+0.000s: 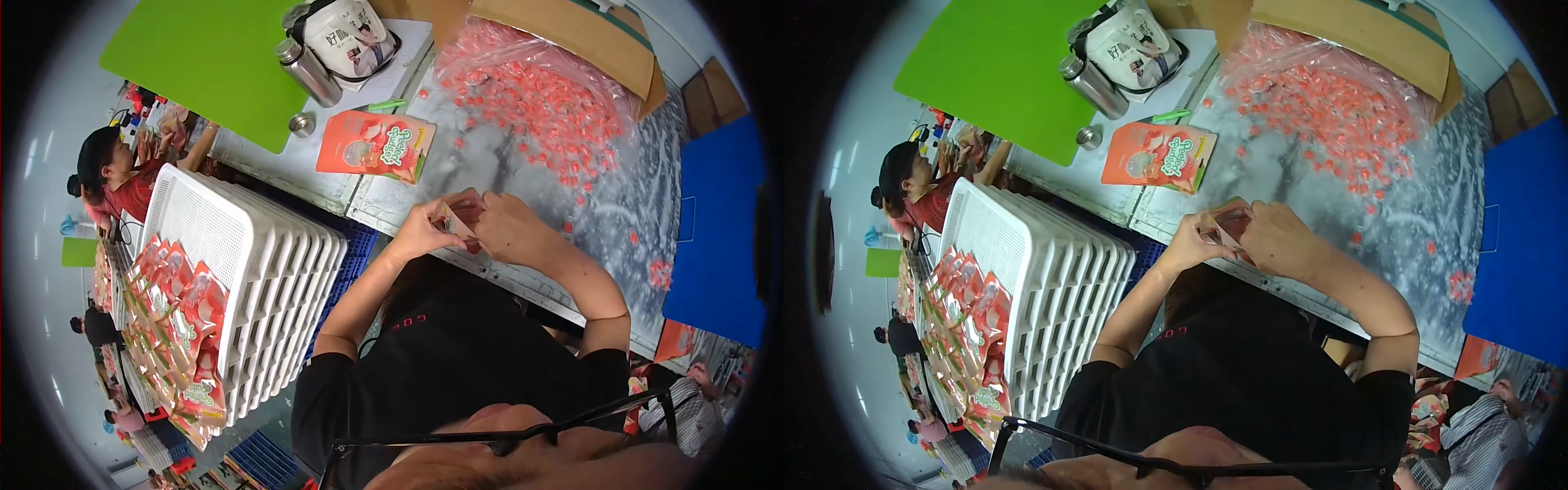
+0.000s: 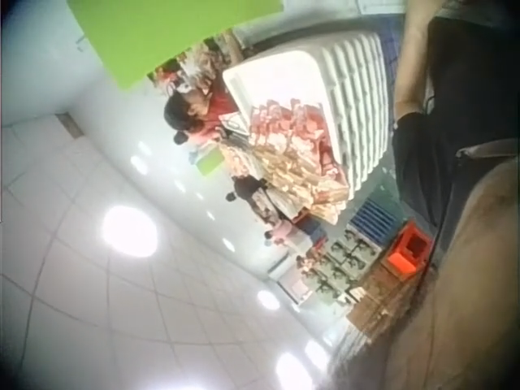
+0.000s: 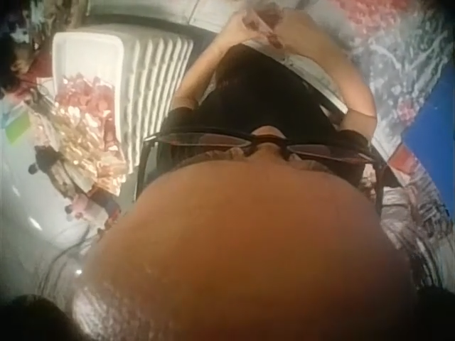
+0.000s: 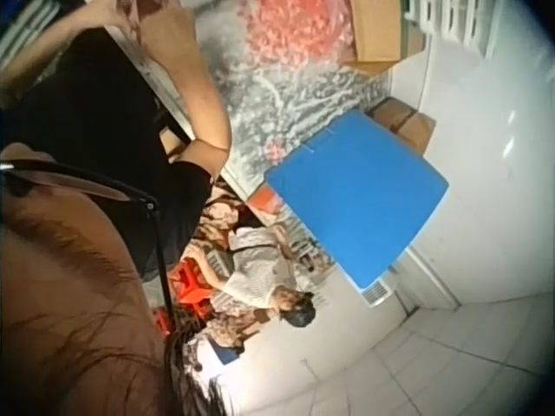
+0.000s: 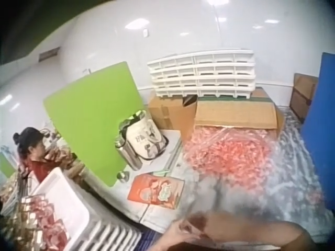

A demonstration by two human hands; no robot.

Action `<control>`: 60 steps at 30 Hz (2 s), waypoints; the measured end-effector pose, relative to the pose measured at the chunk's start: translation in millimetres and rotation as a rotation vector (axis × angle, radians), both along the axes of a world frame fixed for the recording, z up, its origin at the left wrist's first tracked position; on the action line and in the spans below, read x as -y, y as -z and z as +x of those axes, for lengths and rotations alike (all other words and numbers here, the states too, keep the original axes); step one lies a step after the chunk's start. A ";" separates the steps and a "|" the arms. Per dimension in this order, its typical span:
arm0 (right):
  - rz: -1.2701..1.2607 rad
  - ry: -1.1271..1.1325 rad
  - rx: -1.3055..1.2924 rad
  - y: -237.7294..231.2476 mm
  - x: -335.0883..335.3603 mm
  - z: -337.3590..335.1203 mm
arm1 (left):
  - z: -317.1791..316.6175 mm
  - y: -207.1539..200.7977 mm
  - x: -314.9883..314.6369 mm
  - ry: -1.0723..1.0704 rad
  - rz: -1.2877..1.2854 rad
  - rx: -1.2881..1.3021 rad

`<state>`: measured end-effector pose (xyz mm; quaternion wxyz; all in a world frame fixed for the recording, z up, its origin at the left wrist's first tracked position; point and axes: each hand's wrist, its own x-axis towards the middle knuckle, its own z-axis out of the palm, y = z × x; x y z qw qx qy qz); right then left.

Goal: Packing individual candies into branded bags and organizing them into trays.

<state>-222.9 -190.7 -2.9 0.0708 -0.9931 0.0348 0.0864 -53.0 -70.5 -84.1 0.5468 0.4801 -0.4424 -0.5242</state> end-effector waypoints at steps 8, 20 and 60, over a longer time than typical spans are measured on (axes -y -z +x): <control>0.354 0.166 0.807 4.2 -5.6 -5.4 | 7.2 -4.0 -5.6 -0.232 -0.072 -0.029; 1.083 0.610 0.766 78.8 0.5 -5.7 | -1.8 7.6 -9.4 -0.358 0.029 -0.358; 1.653 0.921 0.786 168.7 19.4 4.6 | -0.4 59.1 16.8 -0.682 -0.019 0.505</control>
